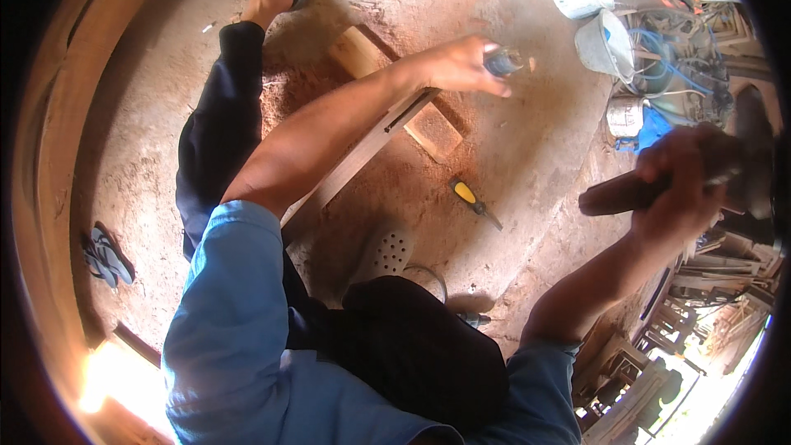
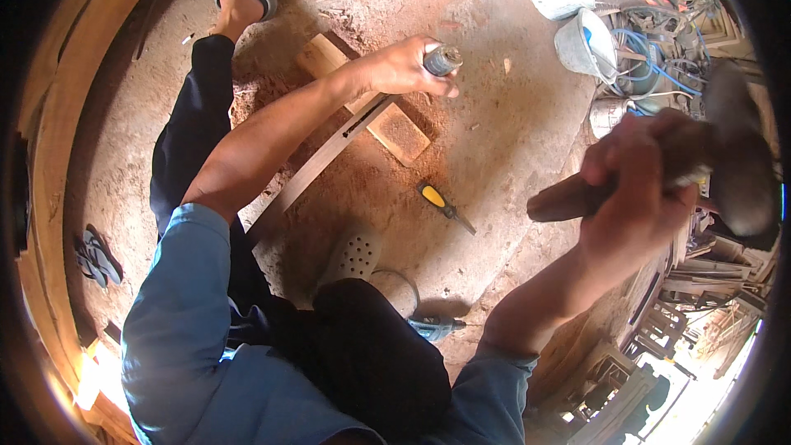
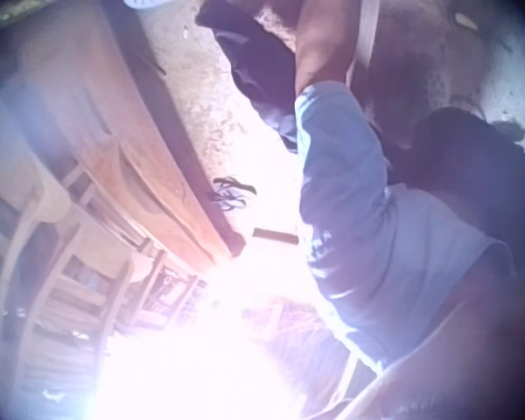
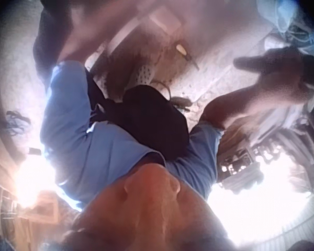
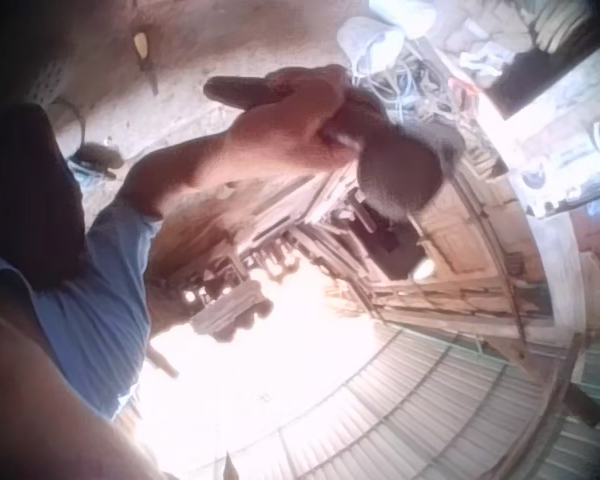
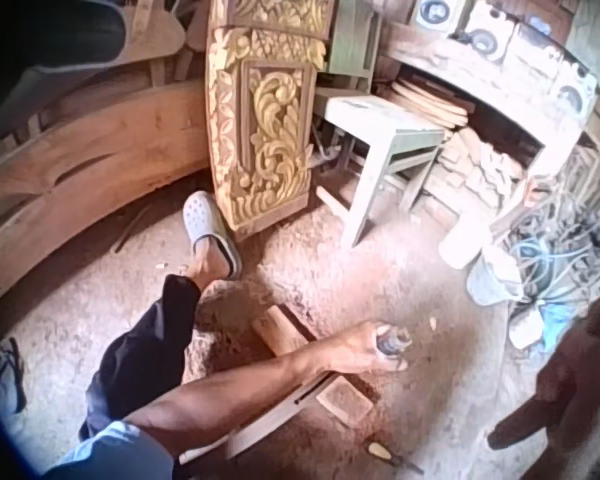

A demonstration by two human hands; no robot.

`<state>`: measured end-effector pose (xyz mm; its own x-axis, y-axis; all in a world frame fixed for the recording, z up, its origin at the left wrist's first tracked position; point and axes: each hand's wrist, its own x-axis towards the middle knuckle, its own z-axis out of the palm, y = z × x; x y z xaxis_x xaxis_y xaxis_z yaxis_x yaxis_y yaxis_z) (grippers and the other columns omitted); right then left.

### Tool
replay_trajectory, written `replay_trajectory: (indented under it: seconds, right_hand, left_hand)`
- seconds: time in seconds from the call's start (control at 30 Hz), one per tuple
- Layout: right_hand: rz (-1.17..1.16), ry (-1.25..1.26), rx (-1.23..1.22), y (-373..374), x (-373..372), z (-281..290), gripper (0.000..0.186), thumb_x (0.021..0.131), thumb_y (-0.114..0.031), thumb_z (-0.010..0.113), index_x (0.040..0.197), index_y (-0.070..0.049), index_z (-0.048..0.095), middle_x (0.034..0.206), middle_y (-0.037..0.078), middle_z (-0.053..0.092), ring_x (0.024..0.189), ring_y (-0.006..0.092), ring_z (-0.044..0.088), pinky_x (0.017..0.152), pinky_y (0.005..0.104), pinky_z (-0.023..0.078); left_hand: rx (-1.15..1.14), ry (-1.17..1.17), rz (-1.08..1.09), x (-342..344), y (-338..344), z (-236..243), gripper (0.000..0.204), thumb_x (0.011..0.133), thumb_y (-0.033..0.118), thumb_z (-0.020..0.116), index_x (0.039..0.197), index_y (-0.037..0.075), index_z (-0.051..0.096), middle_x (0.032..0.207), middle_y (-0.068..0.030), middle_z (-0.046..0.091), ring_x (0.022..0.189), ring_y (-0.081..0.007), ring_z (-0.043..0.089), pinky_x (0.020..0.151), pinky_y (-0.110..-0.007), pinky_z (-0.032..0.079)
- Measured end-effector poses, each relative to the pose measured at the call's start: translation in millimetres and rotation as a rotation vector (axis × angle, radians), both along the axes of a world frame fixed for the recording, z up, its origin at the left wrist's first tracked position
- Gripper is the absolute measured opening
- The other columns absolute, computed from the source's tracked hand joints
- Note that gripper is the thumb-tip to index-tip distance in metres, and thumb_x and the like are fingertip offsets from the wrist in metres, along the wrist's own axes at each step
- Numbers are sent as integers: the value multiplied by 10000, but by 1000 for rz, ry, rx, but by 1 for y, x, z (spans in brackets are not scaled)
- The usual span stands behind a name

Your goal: The person sits on the floor and uses a chisel and hammer to carve a groove into a piece of wood. They repeatedly strike the chisel to remove wood shavings and occasionally scrape the groove with a chisel.

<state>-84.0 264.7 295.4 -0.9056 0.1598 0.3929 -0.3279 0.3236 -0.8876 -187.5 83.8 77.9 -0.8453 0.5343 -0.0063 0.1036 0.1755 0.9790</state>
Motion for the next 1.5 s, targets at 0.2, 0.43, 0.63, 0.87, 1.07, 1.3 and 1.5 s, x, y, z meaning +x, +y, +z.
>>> replay_trajectory:
  seconds: [0.2, 0.43, 0.63, 0.87, 1.07, 1.3, 1.5]
  right_hand:
    - [110, -684, 902, -37, -26, -85, 336, 901, -131, 622, 1215, -11, 608, 959, 141, 705, 812, 269, 680, 762, 427, 544]
    - [103, -390, 310, -12, -15, -70, 124, 855, -105, 686, 929, -50, 603, 700, 33, 592, 590, 110, 546, 548, 280, 431]
    - [-110, -179, 139, -24, -22, -40, 63, 855, -33, 640, 895, -33, 592, 587, 13, 524, 490, 99, 468, 511, 280, 395]
    - [122, -487, 452, -17, -32, -155, 154, 866, -108, 650, 985, -19, 612, 751, 53, 607, 639, 134, 559, 589, 344, 469]
    - [-33, -908, 446, 54, 67, -228, 230, 804, -110, 653, 994, 14, 614, 811, 199, 670, 767, 355, 659, 686, 479, 496]
    - [7, -1363, 854, 108, 235, -325, 327, 784, -240, 647, 1010, -5, 618, 933, 287, 686, 933, 495, 648, 814, 572, 506]
    - [122, -1394, 862, 127, 283, -349, 287, 776, -196, 613, 962, 23, 608, 939, 317, 678, 948, 496, 650, 847, 577, 503]
  left_hand:
    - [148, -61, -21, 5, -8, -6, 291, 850, 259, 793, 1031, 79, 652, 911, -77, 683, 864, -190, 658, 865, -382, 556]
    - [54, -115, -75, 5, -11, -8, 638, 877, 267, 762, 1395, 7, 496, 1230, -147, 630, 1034, -198, 632, 959, -386, 534]
    - [-21, -162, -66, 0, -9, -16, 527, 872, 256, 763, 1300, 17, 571, 1080, -108, 630, 934, -168, 629, 899, -356, 550]
    - [169, -118, -46, 9, -17, -10, 615, 850, 171, 760, 1403, 46, 521, 1282, -183, 619, 1092, -246, 630, 972, -408, 535]
    - [2, -75, 79, 26, -16, -16, 317, 822, 283, 806, 1007, 93, 632, 872, -54, 648, 813, -167, 632, 790, -381, 562]
    - [105, 53, 72, 25, -17, -29, 295, 809, 292, 825, 836, 110, 595, 780, -17, 614, 728, -144, 610, 716, -350, 547]
    - [14, -143, 68, -12, 3, -21, 270, 831, 249, 811, 868, 75, 607, 776, -17, 611, 680, -146, 565, 696, -365, 533]
